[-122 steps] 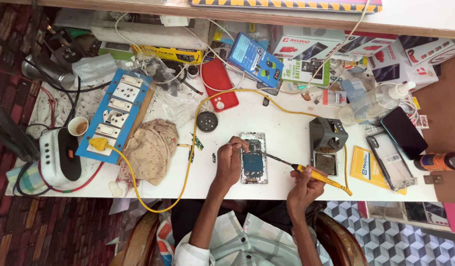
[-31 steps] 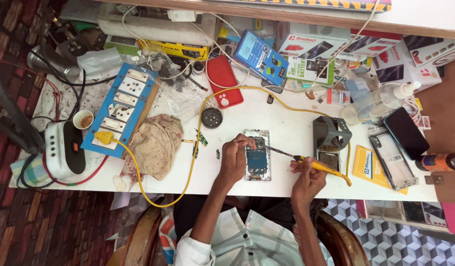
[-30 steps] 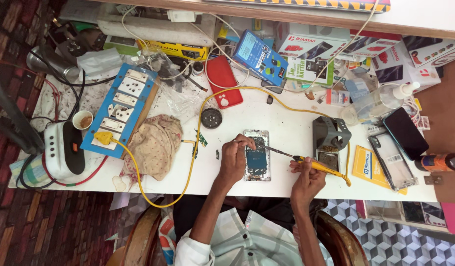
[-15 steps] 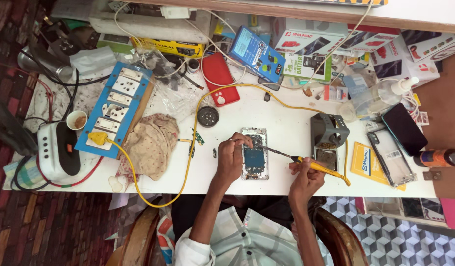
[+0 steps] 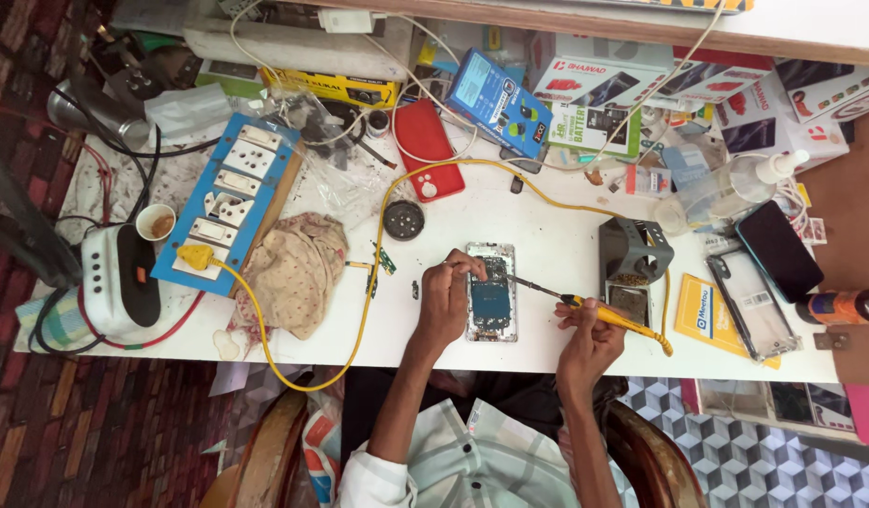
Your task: The person uses a soldering iron to apply heat and solder to a small circuit board placed on a workbench. They repeatedly touch the iron to various points on the board while holding it steady with the other hand. The task continues without visible completion or reassembly of the device.
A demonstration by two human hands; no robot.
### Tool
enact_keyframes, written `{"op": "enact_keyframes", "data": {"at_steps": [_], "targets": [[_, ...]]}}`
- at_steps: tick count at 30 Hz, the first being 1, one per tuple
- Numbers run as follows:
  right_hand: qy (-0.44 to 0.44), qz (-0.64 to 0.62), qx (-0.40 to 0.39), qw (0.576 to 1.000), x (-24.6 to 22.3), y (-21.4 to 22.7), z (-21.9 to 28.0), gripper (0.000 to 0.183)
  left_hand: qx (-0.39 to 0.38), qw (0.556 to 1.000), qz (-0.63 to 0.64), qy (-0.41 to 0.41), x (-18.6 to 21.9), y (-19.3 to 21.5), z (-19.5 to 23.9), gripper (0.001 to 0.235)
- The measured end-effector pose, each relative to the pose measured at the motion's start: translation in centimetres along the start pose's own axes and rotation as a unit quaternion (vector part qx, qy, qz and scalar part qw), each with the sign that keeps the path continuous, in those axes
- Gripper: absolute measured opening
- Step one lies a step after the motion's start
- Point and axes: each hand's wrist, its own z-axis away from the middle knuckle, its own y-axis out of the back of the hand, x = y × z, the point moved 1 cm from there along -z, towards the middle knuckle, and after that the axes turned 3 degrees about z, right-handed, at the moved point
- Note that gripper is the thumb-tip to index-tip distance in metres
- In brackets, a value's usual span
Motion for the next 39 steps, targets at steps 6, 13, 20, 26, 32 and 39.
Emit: {"op": "enact_keyframes", "data": {"at_steps": [6, 13, 20, 26, 32, 39], "targets": [[-0.003, 0.002, -0.004, 1.0, -0.1, 0.0, 0.0, 0.027, 0.001, 1.0, 0.008, 0.009, 0.3, 0.0, 0.0, 0.027], [0.012, -0.014, -0.002, 1.0, 1.3, 0.1, -0.2, 0.028, 0.009, 1.0, 0.011, 0.016, 0.2, 0.2, 0.2, 0.028], [0.005, -0.009, -0.002, 1.0, 1.3, 0.0, -0.5, 0.031, 0.014, 1.0, 0.002, 0.015, 0.4, 0.0, -0.2, 0.027], [0.004, 0.007, -0.005, 1.0, 1.4, 0.2, -0.4, 0.033, 0.014, 1.0, -0.007, 0.023, 0.1, 0.1, 0.1, 0.027], [-0.003, -0.005, -0.008, 1.0, 1.2, 0.1, -0.6, 0.033, 0.012, 1.0, -0.01, 0.015, 0.2, 0.0, 0.0, 0.028], [0.002, 0.003, 0.003, 1.0, 0.8, -0.3, -0.3, 0.03, 0.013, 1.0, -0.006, 0.008, 0.2, 0.2, 0.0, 0.024]]}}
